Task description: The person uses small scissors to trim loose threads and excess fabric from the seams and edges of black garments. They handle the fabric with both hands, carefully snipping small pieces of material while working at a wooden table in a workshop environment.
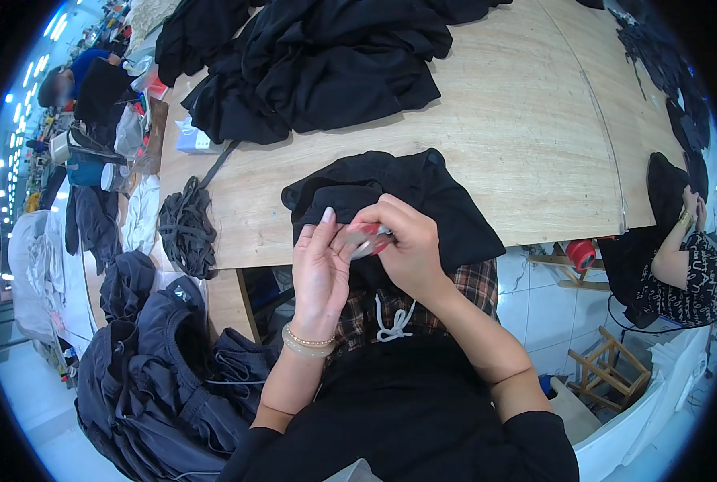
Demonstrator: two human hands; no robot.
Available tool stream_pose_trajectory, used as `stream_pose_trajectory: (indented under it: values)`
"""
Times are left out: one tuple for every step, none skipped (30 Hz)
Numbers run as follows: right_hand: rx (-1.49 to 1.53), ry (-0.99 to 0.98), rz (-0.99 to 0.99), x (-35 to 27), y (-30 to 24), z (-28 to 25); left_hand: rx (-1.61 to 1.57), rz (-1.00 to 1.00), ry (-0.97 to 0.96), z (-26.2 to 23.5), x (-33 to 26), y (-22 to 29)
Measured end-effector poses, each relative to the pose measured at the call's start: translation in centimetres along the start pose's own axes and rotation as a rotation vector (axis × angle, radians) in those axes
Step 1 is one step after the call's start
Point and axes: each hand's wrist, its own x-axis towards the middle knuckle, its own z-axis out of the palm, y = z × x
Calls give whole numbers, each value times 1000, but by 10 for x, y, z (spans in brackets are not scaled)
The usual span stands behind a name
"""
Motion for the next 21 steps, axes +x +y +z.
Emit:
stream_pose_trajectory:
  values:
    - [145, -31, 133, -1, -6, -3, -7, 6, -2, -1, 0, -1]
    - [443, -11, 242, -1, -10, -4, 3, 6, -3, -2, 0, 0]
    - [470, -35, 330, -1, -12, -14, 13, 5, -5, -3, 0, 1]
    - [375, -50, 357, 0, -13, -26, 23, 6, -5, -4, 0, 3]
    - [279, -65, 384, 2, -12, -35, 33, 6, -6, -4, 0, 3]
    - [264, -2, 335, 3, -8, -37, 26, 1, -6, -4, -1, 3]
    - [295, 87, 339, 4, -11, -37, 21, -5, -8, -3, -2, 1]
    - [129, 67, 255, 4, -7, -42, 17, -11, -10, -2, -2, 1]
    - [-36, 47, 170, 3, -4, -46, 21, -18, -7, 0, -3, 1]
    - [-164, 42, 107, 3, -3, -47, 26, -25, -4, 3, -4, 2]
    - [-291, 35, 42, 3, -4, -48, 32, -32, -1, 4, -5, 3]
    - [-419, 29, -22, 3, -4, -49, 32, -32, -6, 5, -5, 2]
    - [-435, 36, -33, 3, -5, -47, 32, -32, -12, 5, -6, 2]
    - [-451, 43, -43, 4, -7, -44, 33, -32, -17, 4, -6, 2]
    - [-466, 50, -54, 4, -8, -42, 33, -27, -18, 5, -6, 2]
    - [-464, 51, -63, 4, -8, -40, 33, -22, -20, 5, -7, 2]
    - [-462, 51, -72, 4, -6, -38, 32, -17, -22, 5, -7, 2]
    - [-459, 51, -81, 3, -5, -37, 29, -14, -22, 5, -7, 0]
    - [-467, 53, -91, 4, -5, -35, 25, -10, -22, 4, -7, -2]
    - [-474, 56, -101, 5, -5, -34, 22, -7, -22, 3, -7, -3]
    - [-481, 58, -112, 5, -6, -33, 24, -6, -18, 3, -7, -3]
